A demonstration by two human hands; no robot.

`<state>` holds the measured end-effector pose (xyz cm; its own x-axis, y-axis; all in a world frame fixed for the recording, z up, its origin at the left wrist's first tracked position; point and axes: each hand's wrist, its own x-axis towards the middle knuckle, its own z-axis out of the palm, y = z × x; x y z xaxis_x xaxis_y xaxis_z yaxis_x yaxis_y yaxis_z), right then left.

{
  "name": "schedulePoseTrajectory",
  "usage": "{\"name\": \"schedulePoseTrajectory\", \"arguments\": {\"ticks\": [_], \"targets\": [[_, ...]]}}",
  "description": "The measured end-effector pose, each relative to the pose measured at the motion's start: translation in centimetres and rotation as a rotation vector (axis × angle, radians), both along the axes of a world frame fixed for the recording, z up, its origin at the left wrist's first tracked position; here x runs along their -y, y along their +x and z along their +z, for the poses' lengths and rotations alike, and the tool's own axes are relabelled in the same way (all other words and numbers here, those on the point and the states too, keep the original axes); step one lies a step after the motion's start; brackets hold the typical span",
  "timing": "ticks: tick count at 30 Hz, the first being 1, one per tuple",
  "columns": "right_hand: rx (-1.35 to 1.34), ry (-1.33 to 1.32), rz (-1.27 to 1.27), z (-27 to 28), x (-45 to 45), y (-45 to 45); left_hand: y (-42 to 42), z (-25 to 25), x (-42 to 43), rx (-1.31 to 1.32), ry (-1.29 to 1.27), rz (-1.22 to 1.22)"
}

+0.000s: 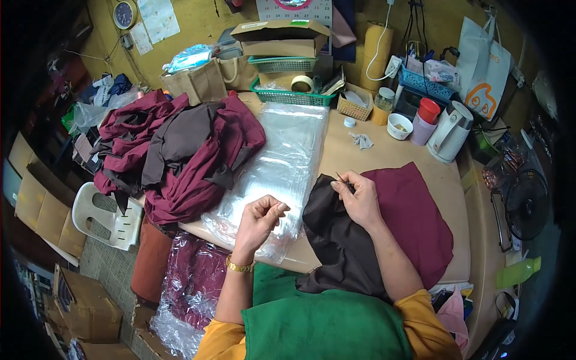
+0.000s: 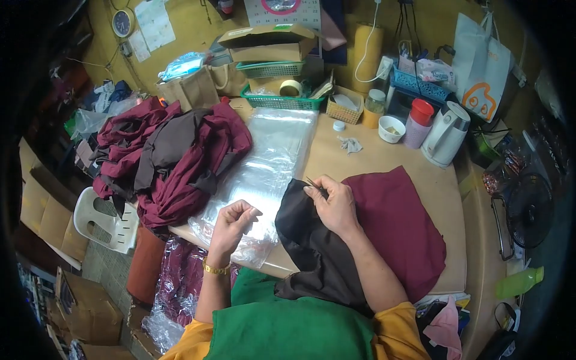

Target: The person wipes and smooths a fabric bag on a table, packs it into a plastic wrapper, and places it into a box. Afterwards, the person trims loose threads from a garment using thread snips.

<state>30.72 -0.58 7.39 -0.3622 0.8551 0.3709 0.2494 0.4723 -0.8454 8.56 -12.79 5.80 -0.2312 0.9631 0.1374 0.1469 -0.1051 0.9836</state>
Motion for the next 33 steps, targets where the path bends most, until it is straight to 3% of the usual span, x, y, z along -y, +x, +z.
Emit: {"name": "schedulePoseTrajectory", "arguments": {"ticks": [2, 4, 6, 7, 8, 10, 12, 16, 20, 23, 28, 30, 31, 33], "targets": [[-0.019, 0.04, 0.0, -0.3, -0.3, 0.1, 0.3, 0.5, 0.6, 0.465, 0.01, -0.037], [-0.028, 0.033, -0.011, -0.1, -0.3, 0.4, 0.1, 0.8, 1.1, 0.466, -0.009, 0.022], [-0.033, 0.027, -0.025, 0.0, -0.4, 0.7, -2.0, -0.4, 2.1, 1.189, 0.2, -0.237], [-0.021, 0.026, -0.042, 0.0, -0.4, 0.7, -3.3, -1.0, 1.9, 1.325, 0.241, -0.348], [-0.01, 0.023, -0.057, -0.1, -0.4, 0.7, -3.9, -1.7, 1.9, 1.232, 0.3, -0.39], [-0.008, 0.015, -0.061, -0.2, -0.8, 0.4, -3.8, -2.6, 1.9, 1.118, 0.253, -0.241], [-0.003, 0.003, -0.065, 0.0, -1.1, 0.0, -1.4, -1.5, 1.0, 0.456, 0.109, -0.049], [-0.081, 0.083, -0.073, 1.1, -1.8, -1.2, 3.0, -0.4, -1.9, -0.016, 0.114, -0.022], [-0.133, 0.176, -0.157, 1.3, -3.6, -0.5, 3.1, -0.4, -2.8, 0.024, 0.009, -0.081], [-0.132, 0.187, -0.178, 1.4, -4.2, 0.3, 2.5, 0.6, -2.2, -0.012, -0.062, 0.06], [-0.159, 0.172, -0.173, 0.6, -4.4, 0.3, 1.8, -0.2, -1.5, -0.079, 0.031, 0.111], [-0.051, 0.075, -0.135, 0.6, -3.8, 0.3, 2.1, 0.1, -1.1, 0.779, 0.019, -0.189], [-0.051, 0.073, -0.131, 0.8, -3.3, 0.2, 1.8, 0.0, -1.0, 0.924, -0.021, -0.327], [0.071, 0.241, -0.209, 1.8, -1.7, -0.3, 2.0, -0.9, -1.1, 0.985, -0.001, -0.344]]}}
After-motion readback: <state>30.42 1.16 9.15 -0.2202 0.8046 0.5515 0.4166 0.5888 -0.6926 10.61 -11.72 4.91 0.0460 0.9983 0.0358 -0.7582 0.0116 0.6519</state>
